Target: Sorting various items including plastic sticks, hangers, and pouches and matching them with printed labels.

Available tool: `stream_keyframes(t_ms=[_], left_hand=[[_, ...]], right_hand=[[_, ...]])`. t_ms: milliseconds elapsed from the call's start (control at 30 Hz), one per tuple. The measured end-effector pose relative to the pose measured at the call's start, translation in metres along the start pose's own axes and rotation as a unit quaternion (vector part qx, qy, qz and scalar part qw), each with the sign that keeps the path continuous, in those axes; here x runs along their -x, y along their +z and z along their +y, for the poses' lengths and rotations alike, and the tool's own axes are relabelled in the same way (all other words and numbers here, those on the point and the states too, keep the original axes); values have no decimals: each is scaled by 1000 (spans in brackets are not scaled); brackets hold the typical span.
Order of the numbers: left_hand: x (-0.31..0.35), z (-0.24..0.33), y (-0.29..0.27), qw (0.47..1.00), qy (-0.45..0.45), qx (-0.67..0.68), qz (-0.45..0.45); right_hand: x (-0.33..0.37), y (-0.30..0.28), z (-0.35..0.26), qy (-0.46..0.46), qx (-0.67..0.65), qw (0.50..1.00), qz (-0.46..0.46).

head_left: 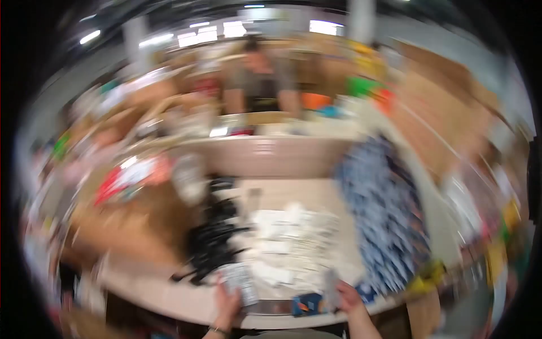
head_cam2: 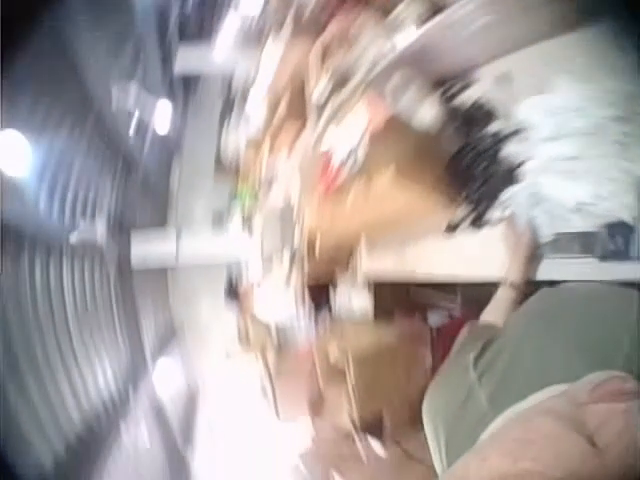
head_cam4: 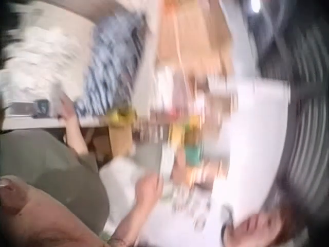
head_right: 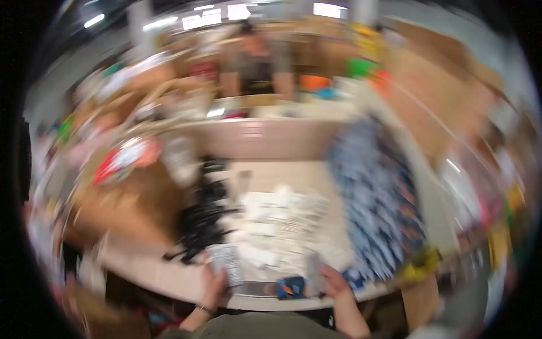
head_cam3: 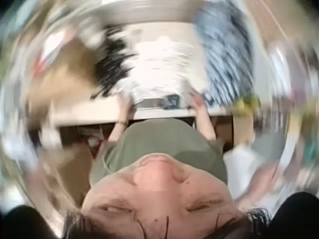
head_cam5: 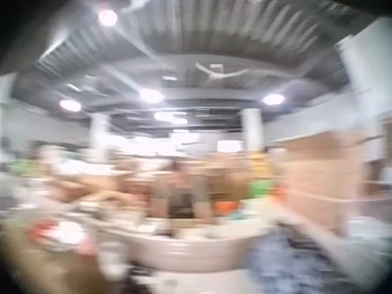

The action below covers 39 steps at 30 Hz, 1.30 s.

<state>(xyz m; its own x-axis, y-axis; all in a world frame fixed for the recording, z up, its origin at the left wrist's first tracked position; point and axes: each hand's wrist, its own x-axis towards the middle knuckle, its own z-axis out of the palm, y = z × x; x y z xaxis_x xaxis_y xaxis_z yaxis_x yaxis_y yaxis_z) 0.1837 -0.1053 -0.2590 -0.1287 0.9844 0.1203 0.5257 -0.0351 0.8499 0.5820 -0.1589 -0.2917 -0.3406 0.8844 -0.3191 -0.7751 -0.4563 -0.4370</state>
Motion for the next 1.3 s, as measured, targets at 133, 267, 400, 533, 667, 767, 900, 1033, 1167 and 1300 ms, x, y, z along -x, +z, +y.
stream_keyframes(t_ms=[133, 267, 400, 533, 667, 767, 900, 1033, 1167, 1300], left_hand=[[3, 19, -13, 994, -74, 65, 52], [12, 21, -26, 994, -94, 50, 36], [13, 11, -19, 996, -77, 34, 31], [9, 14, -18, 996, -84, 36, 16], [7, 11, -11, 996, -79, 35, 17], [10, 10, -13, 995, -78, 50, 27], [11, 9, -16, 994, -71, 72, 32], [10, 3, -18, 990, -55, 122, 42], [-5, 10, -21, 965, -74, 245, 49], [-24, 47, -30, 958, -44, 282, 31]], right_hand=[[-5, -27, 15, 7, -86, 996, 27], [-11, -7, 7, 55, -34, 994, 91], [3, 49, 0, 82, -24, 985, 148], [-1, 35, 3, 58, 6, 982, 178], [4, 33, 4, 44, -22, 989, 142], [4, 7, 5, 19, -14, 996, 90], [-8, -12, 7, 39, -69, 997, -16], [-16, 16, 16, -21, -44, 998, -33], [-10, 25, 10, -26, -38, 998, -51], [-6, 29, 9, -61, -31, 996, -52]])
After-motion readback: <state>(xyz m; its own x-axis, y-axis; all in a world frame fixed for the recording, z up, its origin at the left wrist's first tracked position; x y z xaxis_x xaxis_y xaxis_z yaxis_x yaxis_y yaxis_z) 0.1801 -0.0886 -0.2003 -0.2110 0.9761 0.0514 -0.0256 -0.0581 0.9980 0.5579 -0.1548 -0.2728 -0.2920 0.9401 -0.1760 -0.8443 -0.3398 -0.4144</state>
